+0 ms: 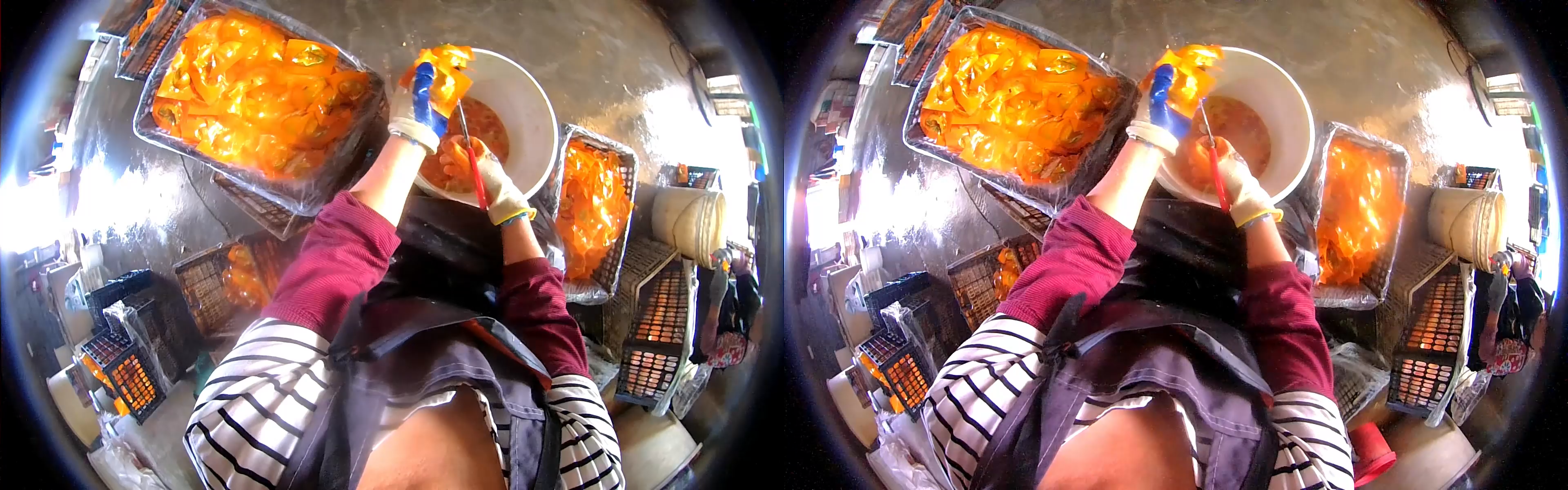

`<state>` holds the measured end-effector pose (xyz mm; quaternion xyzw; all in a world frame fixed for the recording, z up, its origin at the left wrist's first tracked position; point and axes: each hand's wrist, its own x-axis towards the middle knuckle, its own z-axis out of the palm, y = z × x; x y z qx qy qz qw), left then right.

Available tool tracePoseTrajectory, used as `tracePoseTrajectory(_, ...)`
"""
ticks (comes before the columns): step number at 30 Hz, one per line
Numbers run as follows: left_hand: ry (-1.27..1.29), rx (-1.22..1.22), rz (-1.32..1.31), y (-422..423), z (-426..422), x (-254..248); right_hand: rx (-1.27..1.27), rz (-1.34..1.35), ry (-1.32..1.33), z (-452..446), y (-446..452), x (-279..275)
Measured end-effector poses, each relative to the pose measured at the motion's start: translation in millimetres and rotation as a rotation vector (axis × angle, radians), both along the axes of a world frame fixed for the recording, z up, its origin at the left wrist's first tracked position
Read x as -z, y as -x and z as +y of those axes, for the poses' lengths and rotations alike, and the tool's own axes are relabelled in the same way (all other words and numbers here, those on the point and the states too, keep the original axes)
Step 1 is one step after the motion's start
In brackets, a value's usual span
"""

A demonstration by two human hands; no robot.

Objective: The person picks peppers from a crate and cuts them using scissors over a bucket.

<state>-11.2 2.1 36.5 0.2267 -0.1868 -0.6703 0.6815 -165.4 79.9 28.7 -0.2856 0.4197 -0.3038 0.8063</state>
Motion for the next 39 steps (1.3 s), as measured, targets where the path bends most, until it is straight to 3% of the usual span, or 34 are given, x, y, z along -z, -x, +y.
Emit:
tracePoseTrajectory(3, -0.142, -0.034, -0.337, 12, 19, -18, 0.044, 0.079, 0.166, 0, -3, 3)
tracePoseTrajectory(6, -0.140, 0.055, -0.226, 10, 15, -21, 0.076, -0.053, 0.101, 1, 0, -1)
tracePoseTrajectory(9, -0.175, 0.067, -0.108, 11, 12, -14, -0.002, 0.212, -0.014, 1, -2, -26)
tracePoseTrajectory(11, -0.220, 0.046, -0.064, 12, 10, -5, 0.065, 0.101, 0.114, 1, -4, 5)
tracePoseTrajectory(15, -0.145, -0.116, -0.825, 18, 21, 0, 0.250, 0.025, 0.101, 4, -7, 9)
tracePoseTrajectory(16, -0.164, -0.125, -0.943, 17, 23, 6, 0.163, 0.041, 0.089, -1, -5, 9)
tracePoseTrajectory(19, -0.345, -0.029, -0.840, 19, 16, 19, 0.064, 0.231, 0.004, -2, 3, -6)
tracePoseTrajectory(23, -0.321, -0.069, -0.800, 18, 16, 25, 0.155, 0.258, 0.242, -2, -3, 17)
tracePoseTrajectory(24, -0.335, 0.103, -0.945, 16, 21, 3, 0.175, 0.240, 0.225, -1, -4, 9)
tracePoseTrajectory(27, -0.376, 0.203, -1.041, 13, 27, -33, 0.141, 0.321, 0.112, 0, -3, -18)
tracePoseTrajectory(28, -0.339, 0.045, -0.607, 14, 17, 13, 0.107, 0.369, 0.064, 0, -3, -22)
tracePoseTrajectory(30, -0.337, -0.005, -0.781, 16, 19, 22, 0.092, 0.404, 0.026, -1, -4, -22)
tracePoseTrajectory(34, -0.137, -0.062, -1.184, 14, 38, -52, 0.194, 0.276, 0.172, -2, -11, 11)
tracePoseTrajectory(37, -0.232, -0.014, -0.922, 16, 35, -50, 0.228, 0.029, 0.000, 1, 0, 14)
tracePoseTrajectory(39, -0.266, 0.000, -0.878, 18, 38, -55, 0.078, 0.176, -0.027, -3, 8, 8)
